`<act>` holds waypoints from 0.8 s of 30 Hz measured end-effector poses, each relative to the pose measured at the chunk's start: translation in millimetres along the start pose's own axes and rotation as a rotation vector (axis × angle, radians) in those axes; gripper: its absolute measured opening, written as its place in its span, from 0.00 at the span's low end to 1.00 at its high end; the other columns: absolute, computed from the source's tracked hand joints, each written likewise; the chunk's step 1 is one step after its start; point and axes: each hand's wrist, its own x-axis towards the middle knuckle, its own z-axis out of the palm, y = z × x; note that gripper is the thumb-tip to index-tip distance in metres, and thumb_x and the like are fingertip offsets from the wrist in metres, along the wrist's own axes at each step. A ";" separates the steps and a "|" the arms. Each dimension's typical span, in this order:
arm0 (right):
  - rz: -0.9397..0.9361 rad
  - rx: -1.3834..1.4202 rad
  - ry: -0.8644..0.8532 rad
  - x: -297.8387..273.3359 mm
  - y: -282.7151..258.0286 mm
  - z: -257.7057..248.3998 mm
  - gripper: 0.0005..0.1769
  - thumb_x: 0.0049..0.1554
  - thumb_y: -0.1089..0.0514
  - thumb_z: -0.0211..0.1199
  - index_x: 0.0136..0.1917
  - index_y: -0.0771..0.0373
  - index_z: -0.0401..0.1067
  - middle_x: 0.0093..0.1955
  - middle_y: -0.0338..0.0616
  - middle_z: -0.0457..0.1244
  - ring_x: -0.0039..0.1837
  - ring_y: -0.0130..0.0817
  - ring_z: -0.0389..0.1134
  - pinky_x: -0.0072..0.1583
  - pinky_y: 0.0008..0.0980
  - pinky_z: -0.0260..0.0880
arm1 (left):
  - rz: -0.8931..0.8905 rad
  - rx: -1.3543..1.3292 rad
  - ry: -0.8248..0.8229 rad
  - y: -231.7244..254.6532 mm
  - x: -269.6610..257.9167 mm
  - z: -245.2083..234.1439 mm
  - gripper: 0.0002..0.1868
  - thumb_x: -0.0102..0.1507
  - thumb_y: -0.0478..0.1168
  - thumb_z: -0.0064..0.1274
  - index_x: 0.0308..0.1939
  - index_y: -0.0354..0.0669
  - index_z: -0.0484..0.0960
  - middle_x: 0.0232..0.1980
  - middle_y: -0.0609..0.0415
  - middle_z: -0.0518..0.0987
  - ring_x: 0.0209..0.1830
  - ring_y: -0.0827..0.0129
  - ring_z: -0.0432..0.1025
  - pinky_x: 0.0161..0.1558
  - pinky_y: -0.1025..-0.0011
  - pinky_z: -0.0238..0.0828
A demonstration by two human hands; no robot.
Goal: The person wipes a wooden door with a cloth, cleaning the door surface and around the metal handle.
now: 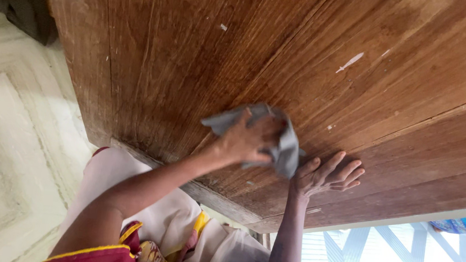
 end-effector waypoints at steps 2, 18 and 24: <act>-0.001 -0.015 -0.017 -2.4 3.1 0.7 0.33 0.71 0.38 0.35 0.82 0.55 0.57 0.85 0.53 0.39 0.87 0.54 0.34 0.82 0.67 0.29 | -0.177 -0.004 0.269 -33.8 11.6 -42.7 0.34 0.56 0.77 0.52 0.63 0.85 0.64 0.82 0.44 0.46 0.82 0.45 0.31 0.71 0.24 0.23; -0.010 0.037 -0.026 0.5 0.2 -5.0 0.32 0.73 0.38 0.39 0.81 0.57 0.59 0.85 0.55 0.40 0.87 0.56 0.34 0.82 0.66 0.28 | 0.084 -0.007 -0.080 43.1 2.0 9.7 0.42 0.59 0.69 0.46 0.75 0.63 0.61 0.82 0.57 0.54 0.83 0.61 0.44 0.75 0.41 0.46; 0.004 0.072 -0.009 -0.7 0.5 -1.6 0.34 0.70 0.38 0.37 0.80 0.56 0.61 0.85 0.54 0.41 0.86 0.55 0.35 0.82 0.66 0.28 | -0.016 -0.021 0.316 -4.3 48.5 -35.8 0.48 0.56 0.76 0.51 0.74 0.55 0.71 0.80 0.42 0.55 0.81 0.51 0.41 0.73 0.32 0.31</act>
